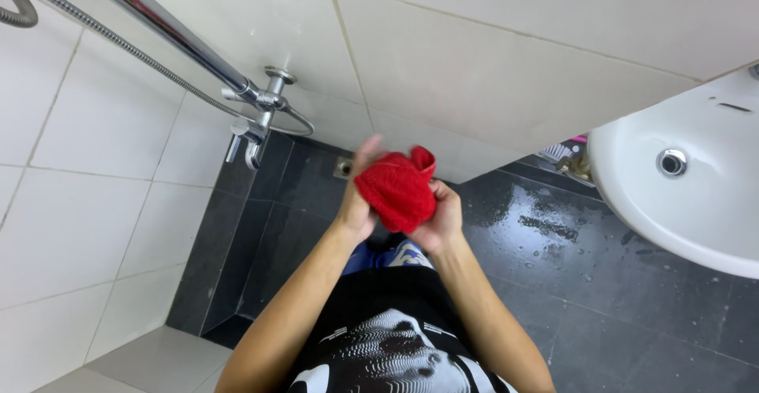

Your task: The person wipes the white tiled walls and the chrome shower fixtures with a red cloth. They clean the area around the shower head, the vertical pipe, and the floor drain, moving the cloth over various surfaces in the shower stall.

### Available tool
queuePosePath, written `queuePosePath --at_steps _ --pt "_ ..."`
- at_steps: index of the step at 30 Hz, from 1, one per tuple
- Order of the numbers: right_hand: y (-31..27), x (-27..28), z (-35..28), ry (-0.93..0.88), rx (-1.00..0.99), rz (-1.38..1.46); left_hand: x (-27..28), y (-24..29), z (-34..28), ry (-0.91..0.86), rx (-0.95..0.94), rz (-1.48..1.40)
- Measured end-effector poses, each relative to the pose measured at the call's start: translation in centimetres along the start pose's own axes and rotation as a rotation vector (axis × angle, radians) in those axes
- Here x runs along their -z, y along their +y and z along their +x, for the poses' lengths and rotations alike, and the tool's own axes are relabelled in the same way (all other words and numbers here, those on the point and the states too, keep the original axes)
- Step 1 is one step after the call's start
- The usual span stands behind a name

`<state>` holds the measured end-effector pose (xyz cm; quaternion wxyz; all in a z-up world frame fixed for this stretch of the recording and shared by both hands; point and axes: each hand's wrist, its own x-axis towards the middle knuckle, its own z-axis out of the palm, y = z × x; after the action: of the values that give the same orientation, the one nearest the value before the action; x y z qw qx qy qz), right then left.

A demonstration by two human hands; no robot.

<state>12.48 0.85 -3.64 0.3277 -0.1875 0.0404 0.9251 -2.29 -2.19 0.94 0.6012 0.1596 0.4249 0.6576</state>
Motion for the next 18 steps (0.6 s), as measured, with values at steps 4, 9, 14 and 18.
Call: queuePosePath --at_steps 4,9,14,18 --pt "0.5 -2.1 0.3 -0.044 -0.017 0.104 -1.8 0.8 -0.1 -0.247 0.064 -0.114" --pt "-0.1 -3.9 -1.9 0.186 -0.059 -0.097 -0.3 1.0 1.4 -0.076 -0.626 0.657" --pt "0.2 -4.2 -3.4 0.08 -0.048 0.131 -4.2 1.2 -0.4 -0.225 -0.751 0.894" --pt "-2.9 -0.9 -2.0 0.065 0.183 -0.115 -6.4 -1.5 -3.0 -0.474 -0.797 1.099"
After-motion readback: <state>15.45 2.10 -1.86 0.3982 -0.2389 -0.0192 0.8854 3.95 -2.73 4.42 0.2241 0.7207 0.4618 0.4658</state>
